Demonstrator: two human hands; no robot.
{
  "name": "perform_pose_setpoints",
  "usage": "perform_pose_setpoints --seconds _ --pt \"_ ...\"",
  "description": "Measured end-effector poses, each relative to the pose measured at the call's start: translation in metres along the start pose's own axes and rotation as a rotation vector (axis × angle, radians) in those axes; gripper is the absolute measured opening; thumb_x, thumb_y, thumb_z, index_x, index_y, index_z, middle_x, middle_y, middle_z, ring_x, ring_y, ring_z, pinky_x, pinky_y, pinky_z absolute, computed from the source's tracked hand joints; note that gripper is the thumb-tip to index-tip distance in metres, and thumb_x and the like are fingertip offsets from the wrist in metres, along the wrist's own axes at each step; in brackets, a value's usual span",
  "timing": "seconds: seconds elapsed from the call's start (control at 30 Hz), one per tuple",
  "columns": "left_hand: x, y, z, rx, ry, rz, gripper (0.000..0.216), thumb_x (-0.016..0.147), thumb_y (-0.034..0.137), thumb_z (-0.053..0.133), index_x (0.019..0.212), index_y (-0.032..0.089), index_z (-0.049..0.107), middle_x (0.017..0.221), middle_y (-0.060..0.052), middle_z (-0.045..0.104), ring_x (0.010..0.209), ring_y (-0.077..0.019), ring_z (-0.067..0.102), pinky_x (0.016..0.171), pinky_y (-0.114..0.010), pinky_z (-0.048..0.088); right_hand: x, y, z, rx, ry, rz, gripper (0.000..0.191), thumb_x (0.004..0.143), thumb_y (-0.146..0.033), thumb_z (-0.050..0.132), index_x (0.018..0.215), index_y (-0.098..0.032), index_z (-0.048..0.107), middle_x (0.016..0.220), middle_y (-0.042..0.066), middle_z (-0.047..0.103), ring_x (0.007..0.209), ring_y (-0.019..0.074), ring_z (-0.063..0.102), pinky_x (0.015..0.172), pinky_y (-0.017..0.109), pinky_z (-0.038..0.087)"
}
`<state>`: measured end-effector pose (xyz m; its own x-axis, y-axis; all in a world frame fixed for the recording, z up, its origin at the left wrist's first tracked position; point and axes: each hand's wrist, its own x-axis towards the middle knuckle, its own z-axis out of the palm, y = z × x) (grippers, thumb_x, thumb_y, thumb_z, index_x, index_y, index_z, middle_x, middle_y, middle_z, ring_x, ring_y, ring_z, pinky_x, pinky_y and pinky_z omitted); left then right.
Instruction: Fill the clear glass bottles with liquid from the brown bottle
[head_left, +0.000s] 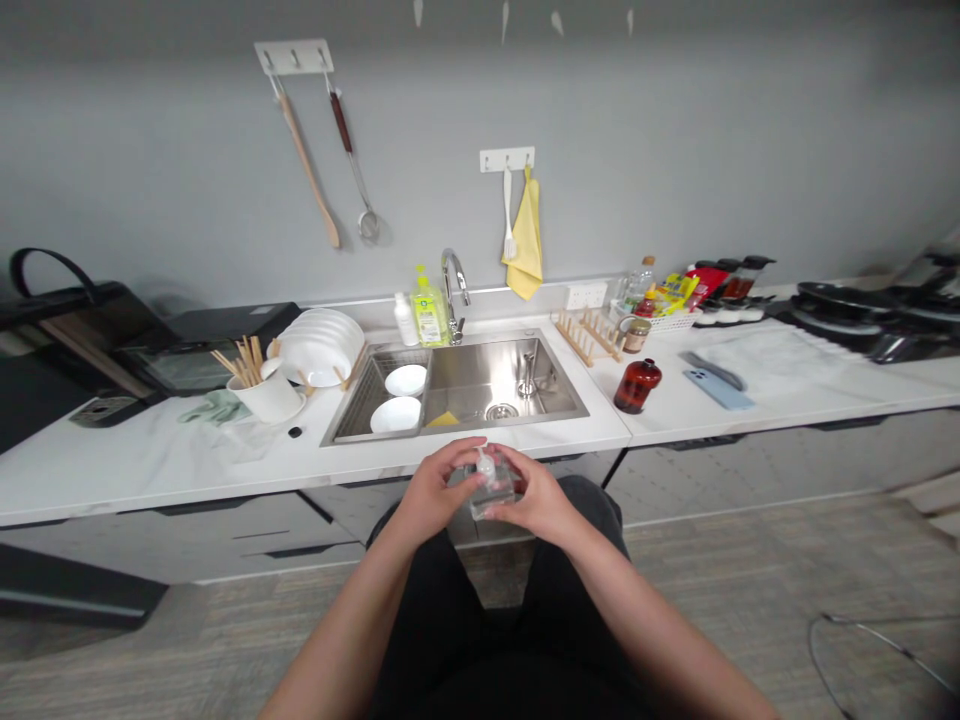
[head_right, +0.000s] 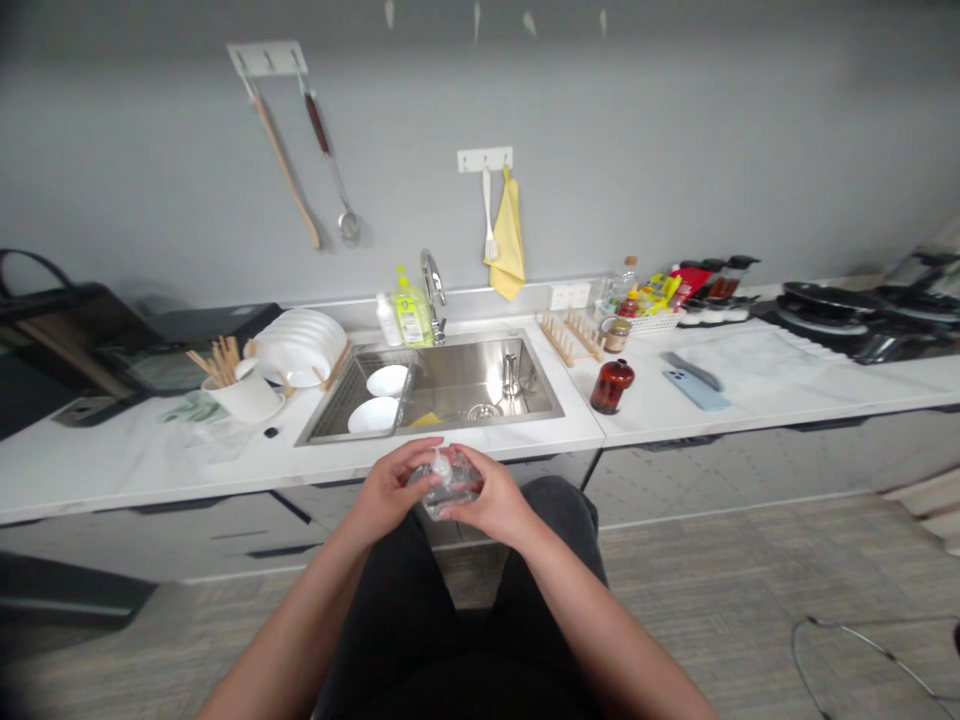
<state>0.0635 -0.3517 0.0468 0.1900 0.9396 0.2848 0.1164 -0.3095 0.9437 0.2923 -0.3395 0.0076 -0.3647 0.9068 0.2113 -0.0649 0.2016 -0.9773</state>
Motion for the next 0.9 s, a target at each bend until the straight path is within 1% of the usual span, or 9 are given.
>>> perform_pose_setpoints --seconds 0.13,0.23,0.37,0.43,0.5,0.6,0.7,0.8,0.9 --pt "0.004 -0.013 0.01 0.042 0.191 -0.05 0.052 0.072 0.043 0.107 0.115 0.024 0.085 0.101 -0.008 0.086 0.102 -0.0325 0.084 0.109 -0.051 0.065 -0.003 0.003 0.008 -0.095 0.074 0.004 0.108 0.061 -0.044 0.116 0.158 -0.028 0.072 0.155 0.016 0.077 0.139 0.0433 0.076 0.114 0.059 0.067" --pt "0.004 -0.012 0.02 0.109 0.246 -0.013 0.054 0.074 0.04 0.105 0.119 0.023 0.08 0.105 -0.006 0.082 0.099 -0.0286 0.081 0.101 -0.046 0.066 -0.004 0.003 0.015 -0.18 0.114 -0.027 0.104 0.062 -0.038 0.114 0.157 -0.027 0.073 0.156 0.017 0.077 0.141 0.0429 0.076 0.113 0.058 0.067" --pt "-0.002 0.002 0.013 0.174 0.008 0.104 0.066 0.088 0.033 0.095 0.15 0.025 0.073 0.154 -0.014 0.076 0.144 -0.0364 0.073 0.128 -0.054 0.054 -0.003 -0.003 0.017 -0.191 0.092 -0.068 0.093 0.066 -0.031 0.11 0.152 -0.026 0.076 0.148 0.015 0.081 0.131 0.0383 0.081 0.108 0.052 0.069" --pt "-0.005 0.007 0.003 0.158 -0.134 0.131 0.07 0.098 0.032 0.087 0.164 0.029 0.065 0.166 -0.015 0.07 0.16 -0.0374 0.062 0.138 -0.057 0.045 -0.003 -0.006 0.016 -0.15 0.056 -0.06 0.088 0.067 -0.034 0.111 0.148 -0.027 0.078 0.146 0.013 0.083 0.129 0.0375 0.082 0.106 0.051 0.07" --pt "-0.007 0.008 -0.005 0.12 -0.168 0.105 0.07 0.104 0.033 0.081 0.171 0.029 0.059 0.155 -0.015 0.078 0.16 -0.0363 0.063 0.14 -0.059 0.042 -0.003 -0.007 0.014 -0.102 0.041 -0.045 0.093 0.064 -0.038 0.113 0.15 -0.027 0.078 0.15 0.013 0.081 0.133 0.0391 0.08 0.106 0.051 0.07" --pt "-0.005 0.005 -0.008 0.135 -0.041 0.054 0.067 0.096 0.036 0.091 0.158 0.025 0.069 0.129 -0.012 0.086 0.146 -0.0368 0.074 0.137 -0.058 0.046 -0.003 -0.006 0.013 -0.078 0.053 -0.018 0.106 0.06 -0.041 0.115 0.156 -0.026 0.074 0.154 0.015 0.079 0.138 0.0415 0.078 0.109 0.054 0.07" --pt "-0.004 0.003 -0.008 0.17 0.027 0.084 0.074 0.082 0.037 0.103 0.148 0.023 0.075 0.142 -0.016 0.08 0.141 -0.0382 0.074 0.131 -0.056 0.052 -0.002 -0.005 0.011 -0.101 0.047 -0.007 0.106 0.059 -0.041 0.116 0.156 -0.026 0.075 0.154 0.016 0.079 0.139 0.0425 0.078 0.109 0.055 0.069" --pt "-0.005 0.003 -0.01 0.082 -0.1 0.122 0.078 0.093 0.038 0.094 0.165 0.027 0.065 0.161 -0.018 0.072 0.152 -0.0377 0.068 0.131 -0.054 0.053 0.0 -0.006 0.006 -0.088 0.016 -0.027 0.105 0.061 -0.042 0.115 0.157 -0.027 0.075 0.158 0.015 0.077 0.141 0.0421 0.076 0.109 0.053 0.07" --pt "-0.003 0.002 -0.01 0.043 -0.133 0.077 0.072 0.101 0.035 0.086 0.167 0.027 0.061 0.138 -0.014 0.083 0.136 -0.0326 0.078 0.128 -0.053 0.054 0.001 -0.007 0.002 -0.1 0.017 -0.019 0.104 0.062 -0.043 0.115 0.156 -0.025 0.075 0.155 0.015 0.078 0.136 0.0411 0.078 0.106 0.051 0.071"
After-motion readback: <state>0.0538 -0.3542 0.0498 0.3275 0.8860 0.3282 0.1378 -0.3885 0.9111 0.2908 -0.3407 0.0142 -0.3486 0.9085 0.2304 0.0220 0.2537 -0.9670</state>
